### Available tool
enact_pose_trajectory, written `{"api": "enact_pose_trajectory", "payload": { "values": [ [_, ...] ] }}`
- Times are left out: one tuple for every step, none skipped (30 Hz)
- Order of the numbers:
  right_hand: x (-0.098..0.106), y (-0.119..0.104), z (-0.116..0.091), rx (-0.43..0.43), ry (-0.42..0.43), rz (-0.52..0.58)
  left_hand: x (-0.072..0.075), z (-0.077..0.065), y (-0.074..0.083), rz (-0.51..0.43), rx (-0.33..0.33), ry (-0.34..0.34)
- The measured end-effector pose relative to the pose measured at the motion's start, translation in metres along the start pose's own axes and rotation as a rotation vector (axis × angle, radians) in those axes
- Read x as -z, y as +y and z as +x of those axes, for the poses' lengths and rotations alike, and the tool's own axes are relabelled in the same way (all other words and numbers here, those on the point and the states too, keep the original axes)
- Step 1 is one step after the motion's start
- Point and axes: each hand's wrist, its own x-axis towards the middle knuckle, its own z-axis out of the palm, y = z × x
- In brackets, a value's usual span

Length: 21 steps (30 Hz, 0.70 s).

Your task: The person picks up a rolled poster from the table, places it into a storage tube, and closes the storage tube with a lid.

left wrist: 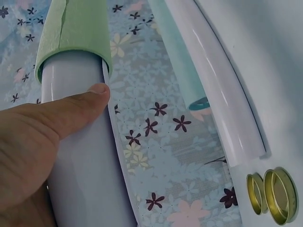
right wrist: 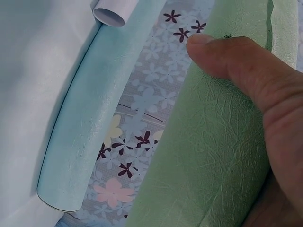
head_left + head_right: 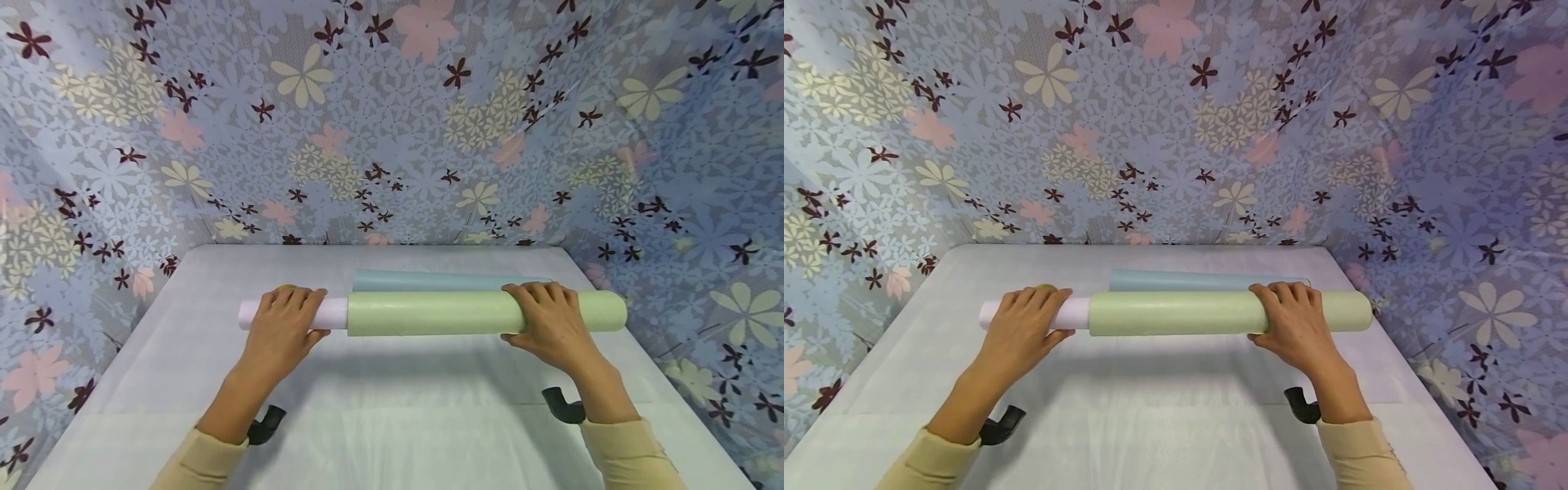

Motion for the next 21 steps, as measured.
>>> {"api": "enact_pose_trajectory", "payload": {
  "values": [
    [0.000, 0.000, 0.000, 0.002, 0.002, 0.000, 0.000, 0.000, 0.001, 0.001, -0.001, -0.001],
    [0.000, -0.001, 0.000, 0.003, 0.004, 0.000, -0.001, 0.001, 0.002, 0.001, -0.002, -0.003],
    [0.000, -0.001, 0.000, 0.005, 0.007, 0.000, -0.001, 0.001, 0.002, 0.001, -0.003, -0.003],
    [0.000, -0.001, 0.000, 0.006, 0.008, -0.001, -0.001, 0.002, 0.003, 0.000, -0.004, -0.004],
    [0.000, -0.002, 0.001, 0.008, 0.010, -0.004, -0.002, 0.002, 0.004, -0.001, -0.006, -0.004],
    [0.000, -0.002, 0.001, 0.008, 0.011, -0.005, -0.002, 0.002, 0.005, -0.002, -0.007, -0.004],
    [0.000, -0.002, 0.001, 0.008, 0.011, -0.006, -0.002, 0.003, 0.006, -0.003, -0.007, -0.005],
    [0.000, -0.002, 0.001, 0.009, 0.012, -0.006, -0.002, 0.003, 0.007, -0.004, -0.008, -0.005],
    [0.000, -0.003, 0.001, 0.009, 0.013, -0.006, -0.002, 0.003, 0.007, -0.003, -0.008, -0.006],
    [0.000, -0.003, 0.001, 0.009, 0.013, -0.006, -0.002, 0.004, 0.008, -0.003, -0.007, -0.009],
    [-0.001, -0.003, 0.001, 0.009, 0.014, -0.007, -0.002, 0.004, 0.009, -0.003, -0.006, -0.012],
    [-0.001, -0.003, 0.001, 0.009, 0.014, -0.006, -0.002, 0.004, 0.010, -0.004, -0.004, -0.015],
    [-0.001, -0.003, 0.002, 0.009, 0.016, -0.005, -0.002, 0.004, 0.010, -0.004, -0.003, -0.019],
    [-0.001, -0.004, 0.002, 0.009, 0.017, -0.004, -0.002, 0.004, 0.011, -0.005, -0.002, -0.021],
    [-0.001, -0.004, 0.002, 0.009, 0.019, -0.004, -0.002, 0.005, 0.011, -0.006, -0.001, -0.024],
    [-0.001, -0.004, 0.002, 0.010, 0.021, -0.004, -0.002, 0.005, 0.012, -0.005, 0.000, -0.027],
    [-0.001, -0.004, 0.002, 0.010, 0.022, -0.005, -0.002, 0.006, 0.013, -0.004, 0.000, -0.030],
    [-0.002, -0.004, 0.002, 0.012, 0.024, -0.005, -0.002, 0.006, 0.013, -0.003, 0.000, -0.031],
    [-0.002, -0.004, 0.002, 0.013, 0.026, -0.006, -0.002, 0.006, 0.014, -0.001, -0.001, -0.033],
    [-0.002, -0.005, 0.002, 0.015, 0.027, -0.008, -0.003, 0.006, 0.014, 0.000, -0.001, -0.033],
    [-0.002, -0.005, 0.002, 0.016, 0.028, -0.009, -0.003, 0.006, 0.015, 0.000, 0.000, -0.035]
  ]
}}
